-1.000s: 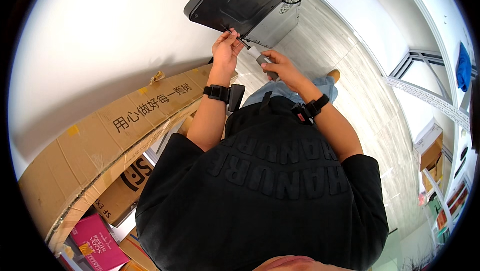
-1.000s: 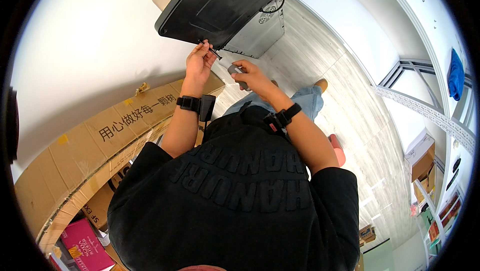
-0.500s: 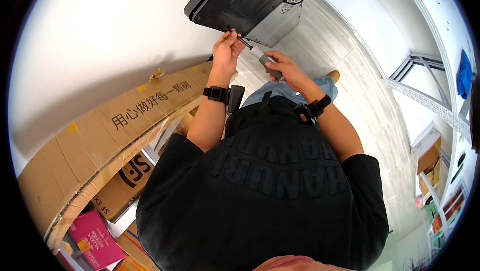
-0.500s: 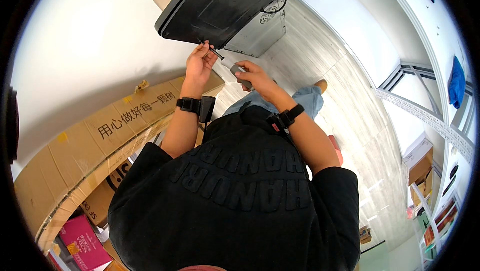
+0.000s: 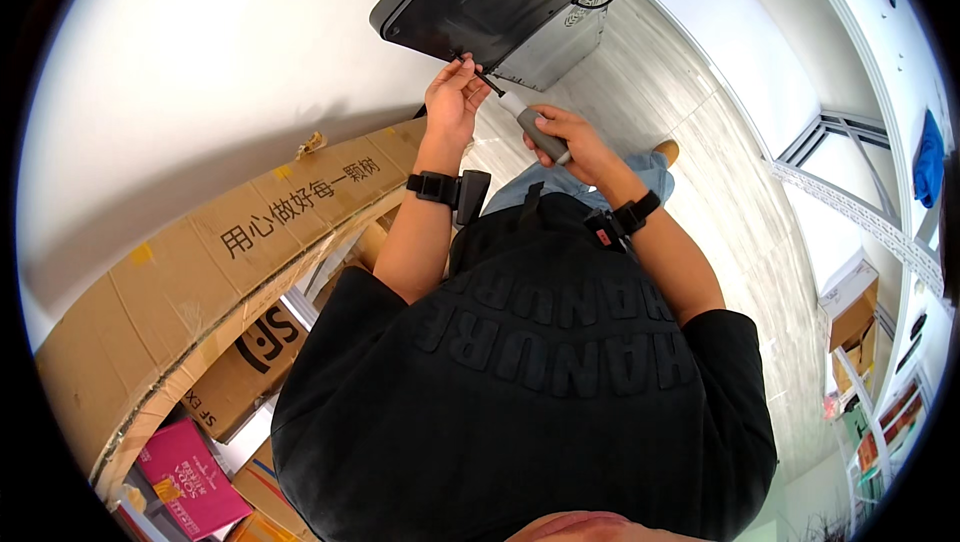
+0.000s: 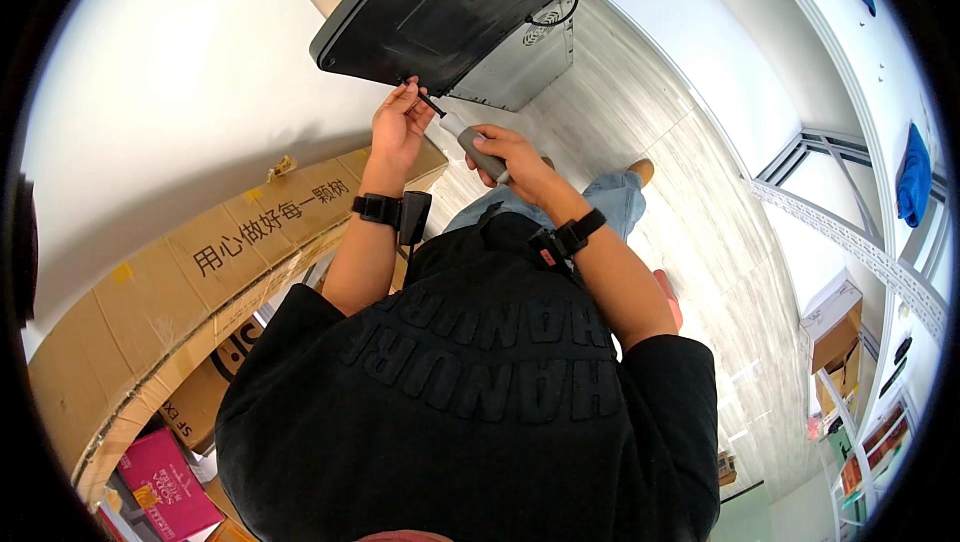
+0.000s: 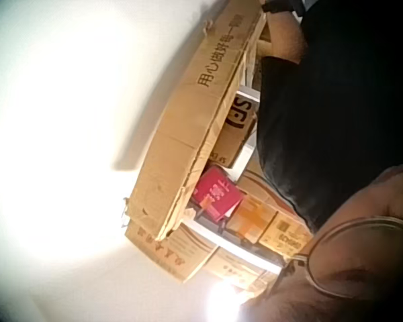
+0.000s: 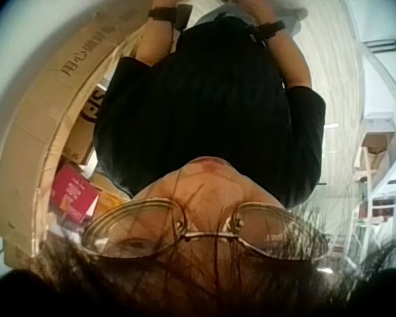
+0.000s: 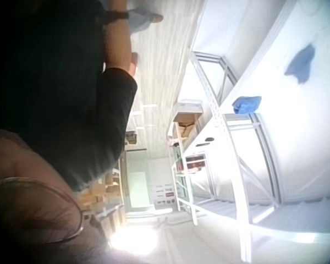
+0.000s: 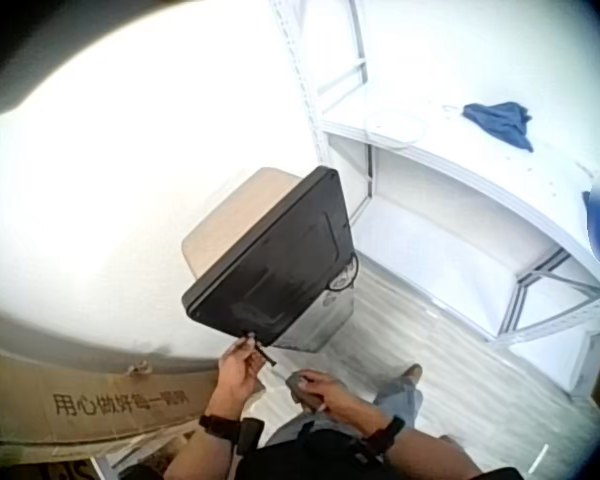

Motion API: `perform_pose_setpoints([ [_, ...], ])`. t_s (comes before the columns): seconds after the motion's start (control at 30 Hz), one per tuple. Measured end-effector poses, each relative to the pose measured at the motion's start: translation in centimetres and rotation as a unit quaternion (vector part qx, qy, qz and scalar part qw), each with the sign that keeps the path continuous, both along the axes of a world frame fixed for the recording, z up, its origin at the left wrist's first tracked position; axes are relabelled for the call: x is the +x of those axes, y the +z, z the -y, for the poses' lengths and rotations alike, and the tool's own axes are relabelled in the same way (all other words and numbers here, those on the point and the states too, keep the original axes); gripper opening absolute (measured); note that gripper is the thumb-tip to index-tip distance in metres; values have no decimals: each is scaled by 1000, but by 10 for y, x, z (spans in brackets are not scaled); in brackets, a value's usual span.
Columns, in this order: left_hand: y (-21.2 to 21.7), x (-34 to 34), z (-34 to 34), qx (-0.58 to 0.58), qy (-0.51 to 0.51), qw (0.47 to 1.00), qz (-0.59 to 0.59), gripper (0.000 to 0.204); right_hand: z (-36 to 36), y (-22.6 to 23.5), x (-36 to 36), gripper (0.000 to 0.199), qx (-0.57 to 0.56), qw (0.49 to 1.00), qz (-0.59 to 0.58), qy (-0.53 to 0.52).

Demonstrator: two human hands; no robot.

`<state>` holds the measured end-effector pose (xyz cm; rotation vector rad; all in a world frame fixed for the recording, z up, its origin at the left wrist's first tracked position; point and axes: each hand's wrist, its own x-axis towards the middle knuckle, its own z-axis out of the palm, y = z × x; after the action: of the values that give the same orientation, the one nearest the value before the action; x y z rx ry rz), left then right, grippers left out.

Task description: The person uses a screwdriver to fasten screws into the back panel of a wall-mounted appliance. They repeatedly place screws into holes and tighten them, working along the edges and center of the unit's rear casing.

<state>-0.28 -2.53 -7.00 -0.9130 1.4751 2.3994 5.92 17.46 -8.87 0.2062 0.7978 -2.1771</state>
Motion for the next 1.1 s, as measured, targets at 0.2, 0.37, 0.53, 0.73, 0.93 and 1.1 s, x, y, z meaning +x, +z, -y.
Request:
perform_pose_setpoints([
  [0.2,-3,-1,1,5,4,1000,-4,14,4,-1,0,40,44,999,-23,2],
  [0.37,-5,-1,2,9,2,1000,-8,14,8,-3,2,42,135,987,-83,-13],
  [0.53,-4,0,3,-2,-4,1000,-11,16,10,0,5,43,220,961,-166,-21],
  [0.73,-2,0,2,-32,-17,999,-7,17,11,-2,7,49,353,900,-257,-16],
  [0.93,0,0,3,-46,-28,999,-6,16,20,-12,12,48,455,844,-283,-37],
  [1.1,0,0,4,-51,-35,998,-1,17,18,-22,11,47,443,843,-299,-50],
])
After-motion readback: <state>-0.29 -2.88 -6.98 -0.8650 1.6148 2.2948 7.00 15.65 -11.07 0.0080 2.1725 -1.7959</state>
